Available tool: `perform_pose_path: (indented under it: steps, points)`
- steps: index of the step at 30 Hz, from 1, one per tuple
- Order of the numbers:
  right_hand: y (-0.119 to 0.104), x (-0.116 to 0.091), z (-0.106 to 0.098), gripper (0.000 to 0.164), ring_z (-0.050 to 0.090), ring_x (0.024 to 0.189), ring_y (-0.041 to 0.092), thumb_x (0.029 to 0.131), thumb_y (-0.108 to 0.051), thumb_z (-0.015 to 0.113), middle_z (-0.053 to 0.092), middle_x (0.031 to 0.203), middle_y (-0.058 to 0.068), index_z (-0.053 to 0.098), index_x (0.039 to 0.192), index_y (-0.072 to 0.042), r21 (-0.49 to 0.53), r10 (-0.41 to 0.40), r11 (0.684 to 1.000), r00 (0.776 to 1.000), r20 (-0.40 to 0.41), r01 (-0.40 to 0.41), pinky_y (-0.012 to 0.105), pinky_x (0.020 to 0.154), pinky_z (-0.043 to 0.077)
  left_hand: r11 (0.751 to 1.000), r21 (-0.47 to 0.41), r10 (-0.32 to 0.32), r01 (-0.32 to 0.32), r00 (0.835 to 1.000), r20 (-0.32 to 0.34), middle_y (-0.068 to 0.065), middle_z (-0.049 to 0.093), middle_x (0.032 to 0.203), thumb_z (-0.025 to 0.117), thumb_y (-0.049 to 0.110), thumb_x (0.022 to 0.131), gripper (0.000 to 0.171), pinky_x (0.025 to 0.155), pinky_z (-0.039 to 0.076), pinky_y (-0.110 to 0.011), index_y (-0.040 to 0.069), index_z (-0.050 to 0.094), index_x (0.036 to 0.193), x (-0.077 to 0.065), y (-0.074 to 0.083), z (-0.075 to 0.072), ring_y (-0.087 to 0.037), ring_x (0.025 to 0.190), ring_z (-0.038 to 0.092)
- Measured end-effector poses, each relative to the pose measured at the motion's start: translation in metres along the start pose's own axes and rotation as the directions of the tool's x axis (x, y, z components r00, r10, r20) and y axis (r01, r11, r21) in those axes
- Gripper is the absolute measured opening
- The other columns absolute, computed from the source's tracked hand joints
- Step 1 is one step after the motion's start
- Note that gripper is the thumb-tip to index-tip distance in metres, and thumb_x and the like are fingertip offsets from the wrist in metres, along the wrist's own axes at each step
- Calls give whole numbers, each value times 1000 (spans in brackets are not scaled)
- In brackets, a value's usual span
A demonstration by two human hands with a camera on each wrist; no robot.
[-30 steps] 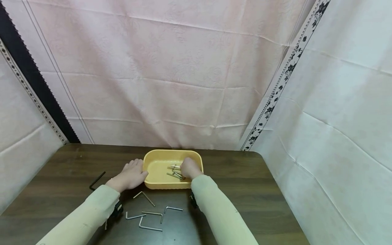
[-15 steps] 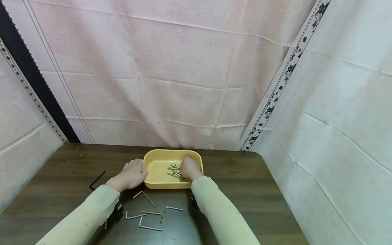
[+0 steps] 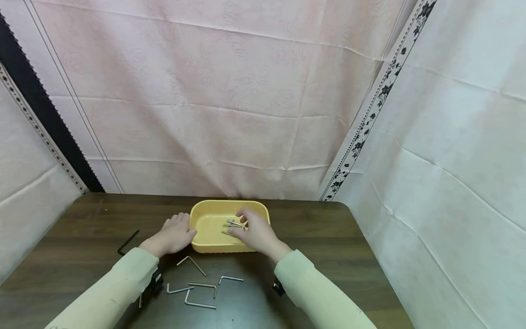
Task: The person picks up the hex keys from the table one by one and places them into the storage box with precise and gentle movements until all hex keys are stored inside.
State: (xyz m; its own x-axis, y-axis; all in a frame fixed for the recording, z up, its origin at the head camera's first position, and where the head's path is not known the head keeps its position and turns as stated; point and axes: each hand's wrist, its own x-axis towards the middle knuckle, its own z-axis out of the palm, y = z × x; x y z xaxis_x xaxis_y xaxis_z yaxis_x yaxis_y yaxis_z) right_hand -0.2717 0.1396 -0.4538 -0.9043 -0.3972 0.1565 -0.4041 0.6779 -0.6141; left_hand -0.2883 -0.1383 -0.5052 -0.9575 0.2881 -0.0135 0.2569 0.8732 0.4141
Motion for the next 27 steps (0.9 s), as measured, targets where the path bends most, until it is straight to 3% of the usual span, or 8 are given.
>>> perform_pose_path:
  steps: [9, 16, 20, 24, 27]
  points:
    - [-5, -31, -8, 49, 59, 93, 17, 79, -45, 77, 58, 101, -9, 58, 119, -22, 71, -90, 993, 996, -3, 89, 37, 81, 49, 1000, 1, -13, 13, 1000, -2, -8, 42, 93, 46, 31, 96, 36, 79, 30, -44, 0, 47, 112, 2, -2, 2, -26, 89, 37]
    - [0, -49, -3, 46, 59, 96, 23, 79, -39, 79, 61, 102, -1, 59, 117, -24, 207, -141, 970, 989, 48, 128, 35, 81, 49, 1000, 3, -8, 8, 1000, -4, -8, 41, 94, 44, 32, 96, 37, 79, 29, -44, 0, 46, 113, 3, -4, 4, -27, 89, 37]
    - [5, -60, 2, 41, 58, 97, 25, 79, -32, 80, 61, 102, -3, 60, 114, -22, 260, -150, 958, 985, 85, 124, 40, 81, 49, 1000, 0, -15, 15, 1000, 1, -8, 42, 93, 46, 31, 96, 36, 78, 29, -43, 0, 47, 113, 3, -2, 3, -26, 88, 37]
    - [-4, -72, 5, 35, 59, 95, 28, 80, -18, 80, 62, 99, -3, 62, 111, -16, 268, -162, 955, 980, 114, 127, 44, 82, 48, 1000, 1, -30, 30, 1000, 3, -8, 41, 93, 47, 30, 96, 35, 78, 30, -43, 0, 46, 113, 2, 1, 0, -26, 88, 37]
    - [-7, -81, 8, 32, 60, 93, 28, 82, -15, 78, 63, 99, -1, 62, 109, -13, 256, -182, 956, 973, 138, 143, 40, 82, 49, 999, 2, -34, 34, 999, 3, -8, 42, 94, 47, 31, 95, 37, 79, 30, -44, 0, 47, 114, 3, 1, 0, -26, 89, 37]
